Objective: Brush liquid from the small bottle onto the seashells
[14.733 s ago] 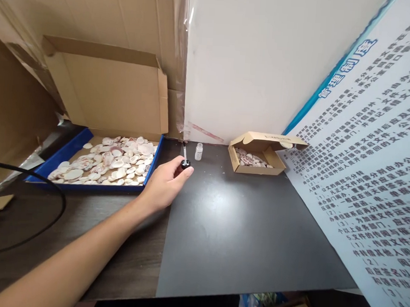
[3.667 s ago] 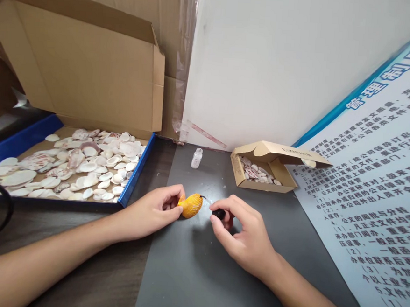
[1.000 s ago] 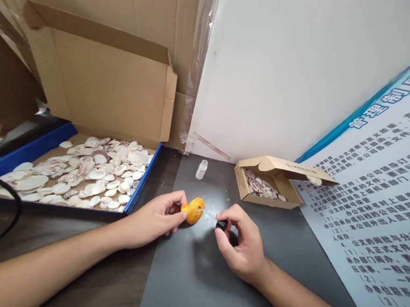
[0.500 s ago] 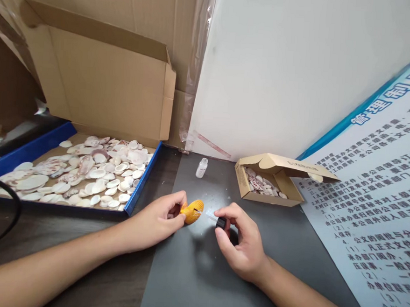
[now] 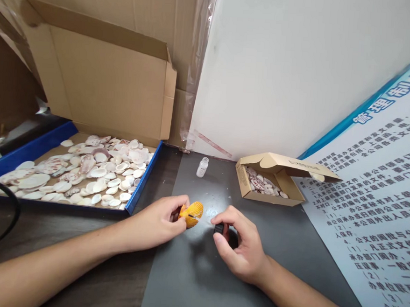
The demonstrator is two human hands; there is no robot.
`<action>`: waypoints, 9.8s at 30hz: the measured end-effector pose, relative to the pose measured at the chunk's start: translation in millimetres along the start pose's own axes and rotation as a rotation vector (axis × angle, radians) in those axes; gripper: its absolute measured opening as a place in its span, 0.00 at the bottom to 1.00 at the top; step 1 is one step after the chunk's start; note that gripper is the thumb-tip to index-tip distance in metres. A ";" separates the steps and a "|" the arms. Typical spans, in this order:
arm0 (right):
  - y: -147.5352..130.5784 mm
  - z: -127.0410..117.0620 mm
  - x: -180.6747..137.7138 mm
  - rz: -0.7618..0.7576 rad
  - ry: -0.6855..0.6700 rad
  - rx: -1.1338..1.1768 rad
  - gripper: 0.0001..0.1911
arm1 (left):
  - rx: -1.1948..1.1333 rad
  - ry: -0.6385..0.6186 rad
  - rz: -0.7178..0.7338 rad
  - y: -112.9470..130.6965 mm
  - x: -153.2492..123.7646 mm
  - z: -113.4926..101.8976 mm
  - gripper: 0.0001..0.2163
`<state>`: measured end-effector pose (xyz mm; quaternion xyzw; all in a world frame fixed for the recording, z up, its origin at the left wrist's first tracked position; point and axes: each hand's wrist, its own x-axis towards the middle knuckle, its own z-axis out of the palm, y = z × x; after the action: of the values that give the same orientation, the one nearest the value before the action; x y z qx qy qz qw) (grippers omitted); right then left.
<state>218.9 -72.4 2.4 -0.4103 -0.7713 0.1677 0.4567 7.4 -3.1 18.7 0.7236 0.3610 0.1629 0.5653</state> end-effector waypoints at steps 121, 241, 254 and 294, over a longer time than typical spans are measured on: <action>5.1 3.2 -4.4 0.238 0.093 0.039 0.11 | -0.149 -0.015 -0.028 2.1 -1.7 -5.5 0.09; 5.6 1.7 -0.6 0.253 0.110 0.008 0.08 | -0.200 -0.007 -0.061 -1.2 -1.7 -6.2 0.11; 5.4 -2.6 -3.3 0.205 -0.022 0.091 0.07 | -0.200 -0.007 -0.075 0.9 -2.2 -6.5 0.10; 1.1 -2.4 1.7 0.193 -0.042 0.003 0.04 | -0.227 0.020 -0.074 0.8 -1.8 -7.3 0.09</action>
<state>221.1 -70.6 4.0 -0.4787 -0.7372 0.2205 0.4228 1.7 0.6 22.0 0.6394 0.3723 0.1892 0.6456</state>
